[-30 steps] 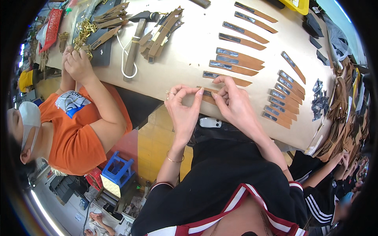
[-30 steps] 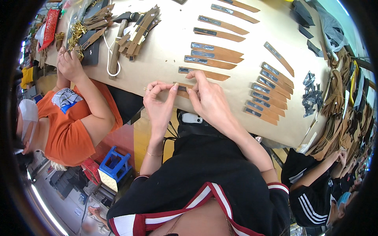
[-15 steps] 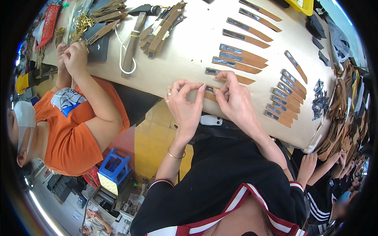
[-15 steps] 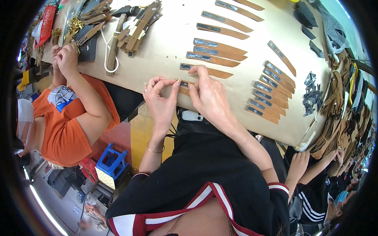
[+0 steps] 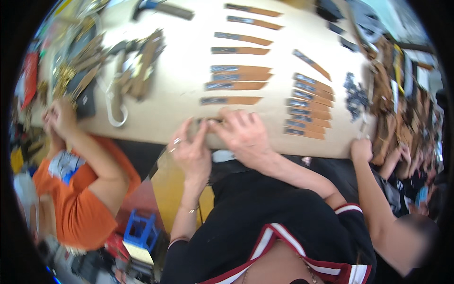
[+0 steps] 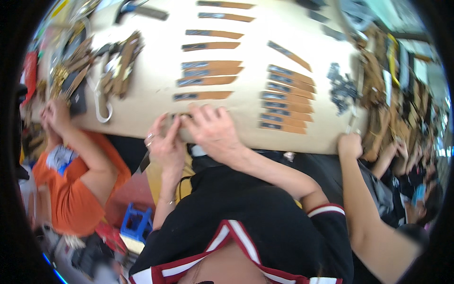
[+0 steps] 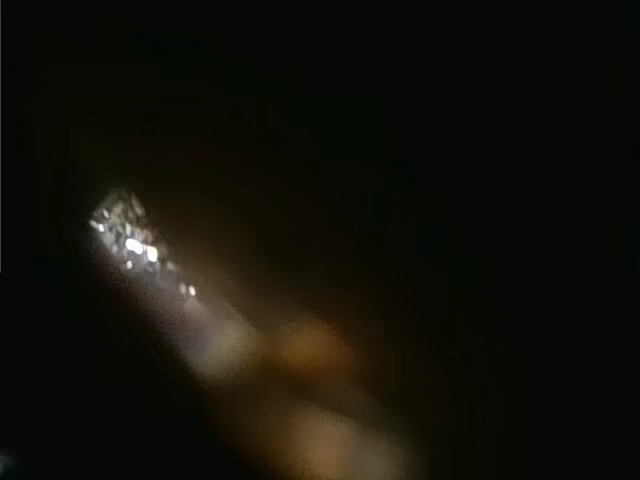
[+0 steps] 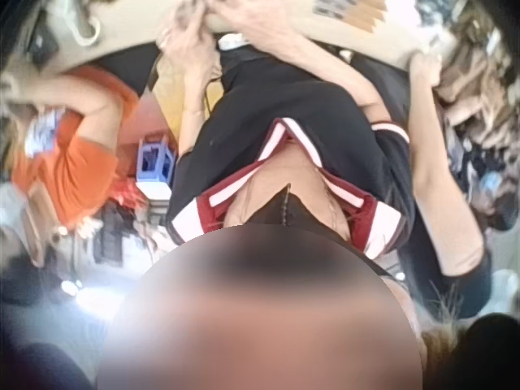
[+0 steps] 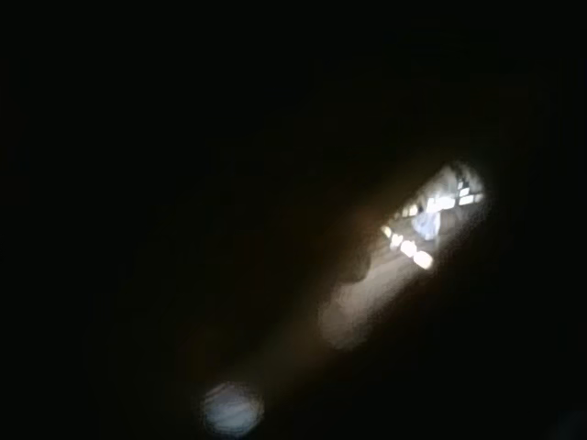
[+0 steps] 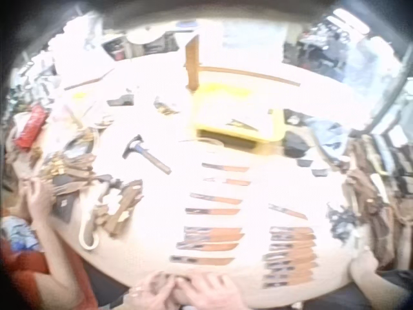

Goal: The person assembles small leather and metal components at a workbench. They pick up metal pieces and attach them to brown leather strips, then handle black leather pieces, arranging them in rows on the table.

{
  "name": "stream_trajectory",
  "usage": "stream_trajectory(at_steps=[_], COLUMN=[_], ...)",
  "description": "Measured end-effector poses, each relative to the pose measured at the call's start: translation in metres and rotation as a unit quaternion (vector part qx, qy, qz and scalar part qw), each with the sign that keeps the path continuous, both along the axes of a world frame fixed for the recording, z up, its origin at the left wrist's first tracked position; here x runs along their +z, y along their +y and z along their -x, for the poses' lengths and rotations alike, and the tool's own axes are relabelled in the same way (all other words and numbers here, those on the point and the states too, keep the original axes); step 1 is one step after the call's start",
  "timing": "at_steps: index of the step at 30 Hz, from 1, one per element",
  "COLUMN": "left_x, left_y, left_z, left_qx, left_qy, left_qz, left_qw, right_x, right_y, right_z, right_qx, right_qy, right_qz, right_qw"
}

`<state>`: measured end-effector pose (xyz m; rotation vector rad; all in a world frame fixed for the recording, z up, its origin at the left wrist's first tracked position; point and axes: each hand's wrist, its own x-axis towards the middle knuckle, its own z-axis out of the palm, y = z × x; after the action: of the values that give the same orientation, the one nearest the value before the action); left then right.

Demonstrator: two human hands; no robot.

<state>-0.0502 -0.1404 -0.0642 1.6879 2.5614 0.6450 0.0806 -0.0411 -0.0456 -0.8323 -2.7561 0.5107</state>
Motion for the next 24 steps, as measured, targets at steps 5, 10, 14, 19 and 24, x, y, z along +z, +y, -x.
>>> stream_trajectory(at_steps=[5,10,14,19,24], left_x=[0.003,0.003,0.003,0.021,0.039], left_y=[-0.003,0.004,0.01,0.028,0.07], left_z=[0.0,0.001,0.004,0.002,-0.005], left_qx=[-0.021,-0.033,-0.032,-0.019,-0.085], left_qy=[0.063,0.07,0.053,0.015,-0.031], left_qz=[0.05,0.061,0.065,0.003,-0.08], left_qw=[0.997,0.995,0.996,1.0,0.993], right_x=[0.0,0.004,0.006,0.01,-0.001], right_y=[0.003,0.035,0.104,0.159,0.169], right_z=[-0.021,-0.069,-0.138,-0.196,-0.205], right_qx=[-0.02,-0.151,-0.459,-0.606,-0.616], right_qy=[-0.026,0.022,0.139,0.034,-0.024], right_qz=[-0.085,-0.038,-0.06,-0.045,0.009], right_qw=[0.996,0.987,0.876,0.794,0.787])
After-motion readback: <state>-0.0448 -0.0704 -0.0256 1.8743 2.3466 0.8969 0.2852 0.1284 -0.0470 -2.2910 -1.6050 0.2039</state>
